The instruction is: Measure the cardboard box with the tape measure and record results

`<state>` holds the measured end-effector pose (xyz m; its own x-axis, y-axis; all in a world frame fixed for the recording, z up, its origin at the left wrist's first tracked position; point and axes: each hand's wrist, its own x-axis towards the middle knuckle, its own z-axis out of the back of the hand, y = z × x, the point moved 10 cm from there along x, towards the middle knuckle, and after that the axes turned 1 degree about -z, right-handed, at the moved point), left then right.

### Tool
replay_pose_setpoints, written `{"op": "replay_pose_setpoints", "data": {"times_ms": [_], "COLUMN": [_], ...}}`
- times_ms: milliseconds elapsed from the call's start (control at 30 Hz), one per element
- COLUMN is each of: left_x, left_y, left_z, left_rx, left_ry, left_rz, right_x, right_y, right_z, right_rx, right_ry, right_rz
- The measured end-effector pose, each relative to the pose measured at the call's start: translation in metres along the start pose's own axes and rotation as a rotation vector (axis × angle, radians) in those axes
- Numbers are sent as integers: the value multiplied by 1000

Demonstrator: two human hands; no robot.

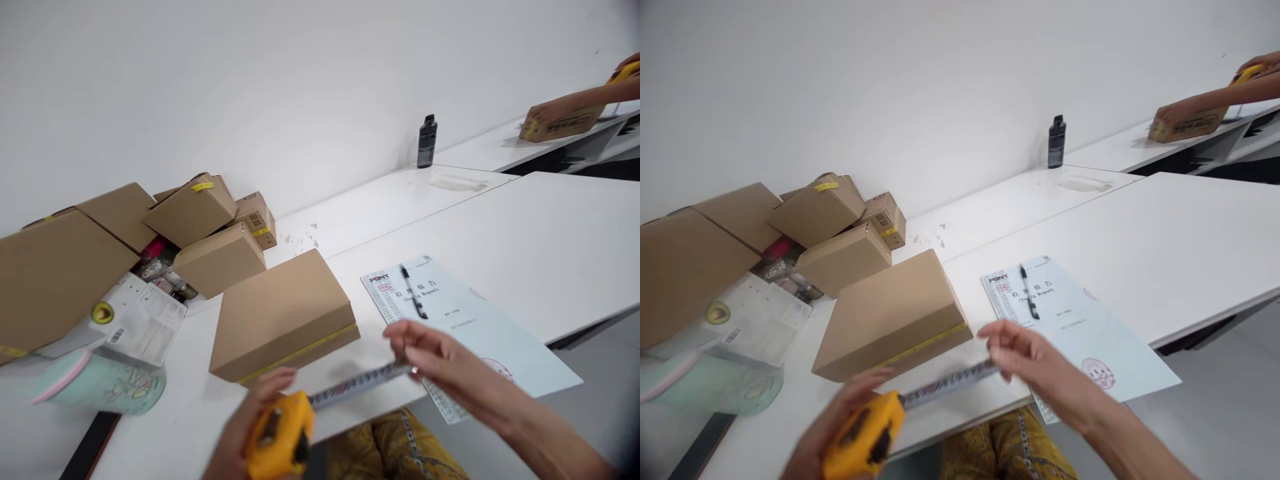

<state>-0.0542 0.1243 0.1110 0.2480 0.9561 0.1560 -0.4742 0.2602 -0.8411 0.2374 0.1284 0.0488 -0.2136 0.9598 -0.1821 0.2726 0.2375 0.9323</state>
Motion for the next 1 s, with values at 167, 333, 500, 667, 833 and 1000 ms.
{"op": "replay_pose_setpoints", "data": {"times_ms": [167, 333, 500, 667, 833, 1000], "left_x": [18, 48, 61, 76, 101, 114], "left_y": [18, 56, 72, 66, 65, 84], "left_z": [122, 190, 194, 174, 158, 160], "left_rx": [10, -121, -146, -198, -226, -259], "left_ry": [-38, -53, -40, 23, 70, 79], "left_rz": [132, 297, 335, 288, 256, 254], "right_x": [45, 112, 154, 163, 153, 152], "right_y": [75, 94, 77, 63, 52, 40], "right_z": [72, 60, 19, -14, -29, -28], "right_rx": [142, 106, 23, -123, -223, -257], "right_ry": [-289, -246, -235, -258, -298, -338], "right_rz": [218, 202, 164, 120, 93, 60]}}
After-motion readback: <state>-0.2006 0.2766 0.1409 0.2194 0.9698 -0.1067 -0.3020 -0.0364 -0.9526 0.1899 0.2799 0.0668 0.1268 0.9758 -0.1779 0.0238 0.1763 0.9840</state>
